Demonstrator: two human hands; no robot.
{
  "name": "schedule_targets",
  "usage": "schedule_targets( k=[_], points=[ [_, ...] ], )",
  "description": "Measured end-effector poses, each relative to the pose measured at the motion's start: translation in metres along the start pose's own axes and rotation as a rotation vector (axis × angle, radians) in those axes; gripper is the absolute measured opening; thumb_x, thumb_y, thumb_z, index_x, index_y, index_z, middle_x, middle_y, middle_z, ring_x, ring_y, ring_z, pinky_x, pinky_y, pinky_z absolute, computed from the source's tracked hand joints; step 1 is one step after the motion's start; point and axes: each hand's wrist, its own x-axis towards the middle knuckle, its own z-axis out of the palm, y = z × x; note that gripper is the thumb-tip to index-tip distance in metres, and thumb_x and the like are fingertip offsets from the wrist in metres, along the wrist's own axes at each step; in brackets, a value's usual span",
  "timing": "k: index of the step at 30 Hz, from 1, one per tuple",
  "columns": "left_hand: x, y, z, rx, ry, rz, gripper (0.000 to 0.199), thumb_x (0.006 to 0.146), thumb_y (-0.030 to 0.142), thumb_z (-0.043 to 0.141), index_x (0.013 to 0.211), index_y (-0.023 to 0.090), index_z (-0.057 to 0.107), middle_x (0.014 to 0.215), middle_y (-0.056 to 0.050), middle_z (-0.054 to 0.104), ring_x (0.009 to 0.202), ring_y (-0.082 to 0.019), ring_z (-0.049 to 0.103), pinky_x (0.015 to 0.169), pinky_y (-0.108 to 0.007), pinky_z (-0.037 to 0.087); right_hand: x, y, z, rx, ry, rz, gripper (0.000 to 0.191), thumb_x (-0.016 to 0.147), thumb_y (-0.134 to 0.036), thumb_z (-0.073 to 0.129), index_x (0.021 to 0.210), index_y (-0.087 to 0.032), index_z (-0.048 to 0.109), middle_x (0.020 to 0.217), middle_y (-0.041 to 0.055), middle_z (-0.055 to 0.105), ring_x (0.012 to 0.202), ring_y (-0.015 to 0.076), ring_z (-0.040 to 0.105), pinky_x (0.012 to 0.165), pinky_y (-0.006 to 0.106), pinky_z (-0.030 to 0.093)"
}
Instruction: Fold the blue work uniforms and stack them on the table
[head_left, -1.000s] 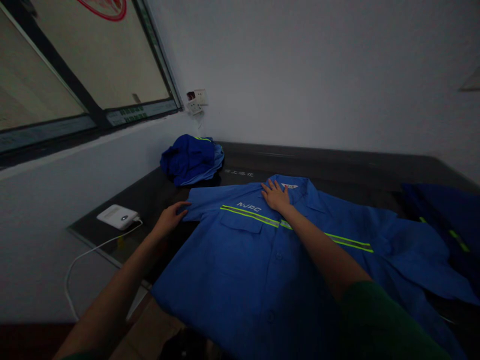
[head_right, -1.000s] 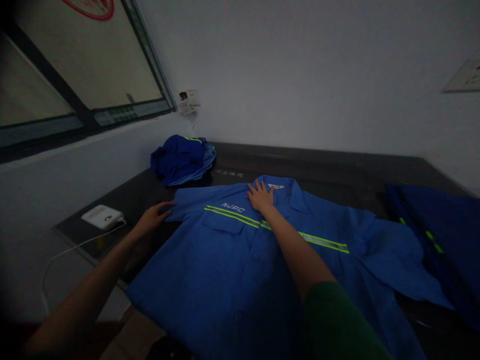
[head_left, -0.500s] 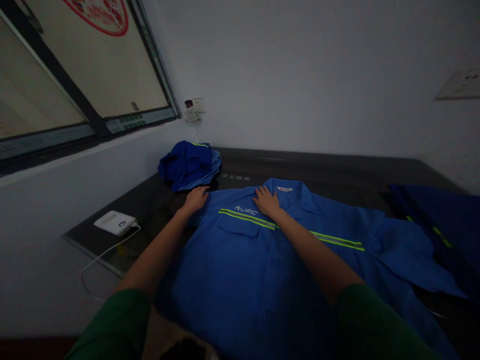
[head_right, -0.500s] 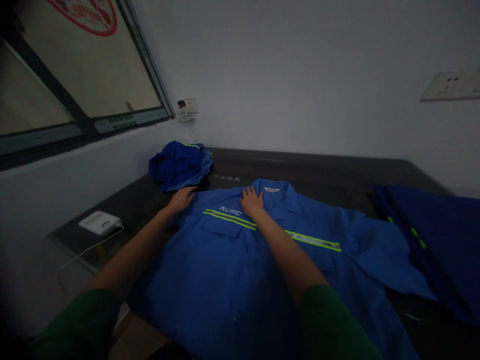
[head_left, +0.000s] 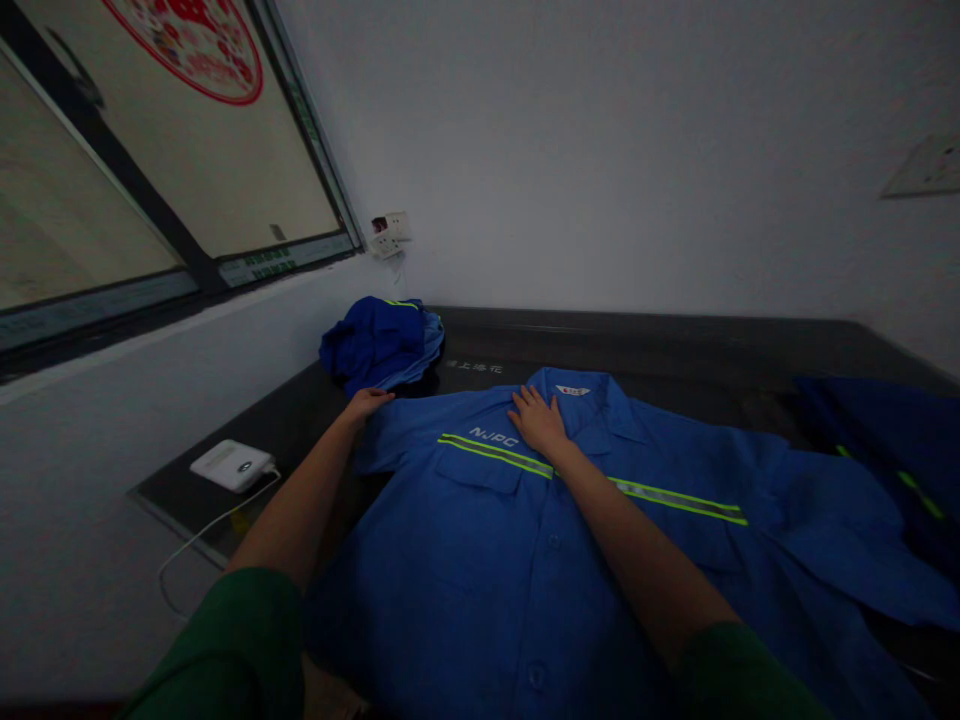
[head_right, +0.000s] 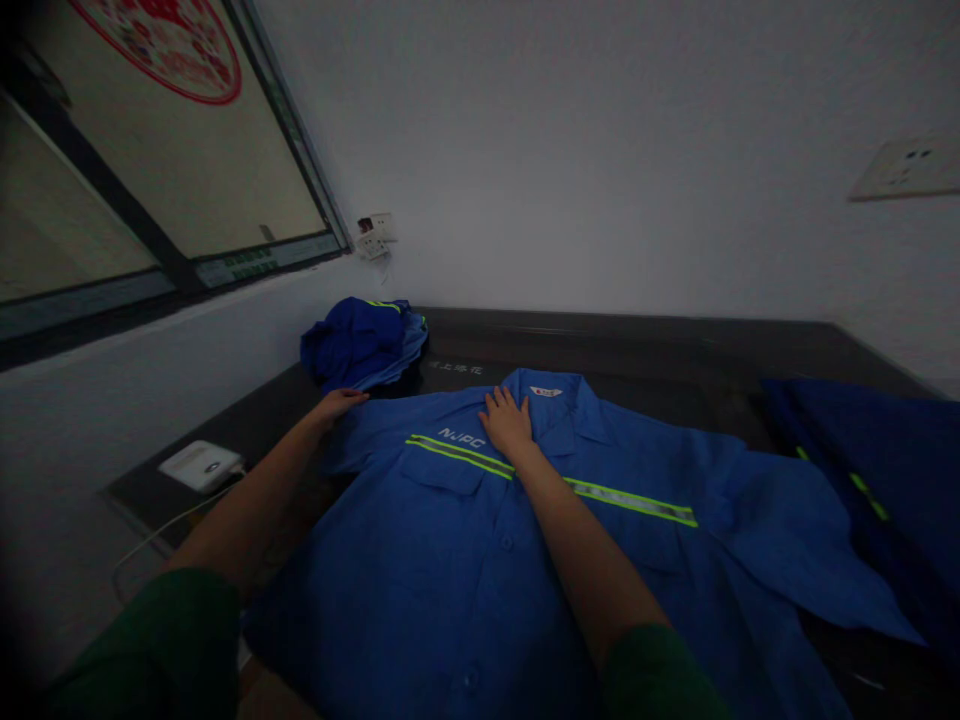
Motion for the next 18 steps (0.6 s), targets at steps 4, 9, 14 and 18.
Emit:
schedule_targets(
  k=[4,9,14,18],
  points=[
    [-0.006,0.013,-0.001,-0.157,-0.017,0.047,0.049,0.060,0.036,0.079,0.103,0.014,0.072,0.073,-0.006,0.071,0.064,-0.019,0.065,0.062,-0.028,0.051,0.001,0.000,-0.003,0.044,0.048,0.019,0.047,0.100,-0.036,0.032,0.141,-0.018,0.044,0.152,0.0110,0.035,0.142,0.0238,0.026,0.112,0.053,0.022],
    [-0.010,0.017,-0.014,-0.316,0.061,0.204,0.057,0.068,0.041,0.072,0.120,0.018,0.066,0.097,-0.008,0.072,0.077,-0.018,0.067,0.070,-0.026,0.052,0.001,0.004,-0.004,0.064,0.065,0.039,0.045,0.099,-0.034,0.034,0.140,-0.018,0.046,0.151,0.0111,0.038,0.141,0.0230,0.028,0.113,0.050,0.022],
    [-0.008,-0.007,-0.012,-0.157,0.092,0.214,0.044,0.069,0.036,0.071,0.109,0.016,0.070,0.094,-0.010,0.073,0.076,-0.019,0.067,0.070,-0.027,0.053,0.001,0.006,-0.001,0.041,0.026,0.020,0.048,0.099,-0.034,0.035,0.143,-0.014,0.042,0.152,0.0109,0.035,0.143,0.0225,0.025,0.115,0.049,0.017],
    [-0.004,-0.020,0.005,-0.012,0.097,0.194,0.029,0.070,0.024,0.067,0.098,0.015,0.072,0.089,-0.009,0.073,0.085,-0.023,0.067,0.074,-0.029,0.052,0.001,0.005,0.000,0.027,0.019,0.024,0.048,0.099,-0.033,0.033,0.144,-0.015,0.040,0.154,0.0097,0.033,0.143,0.0223,0.023,0.116,0.049,0.015]
  ],
)
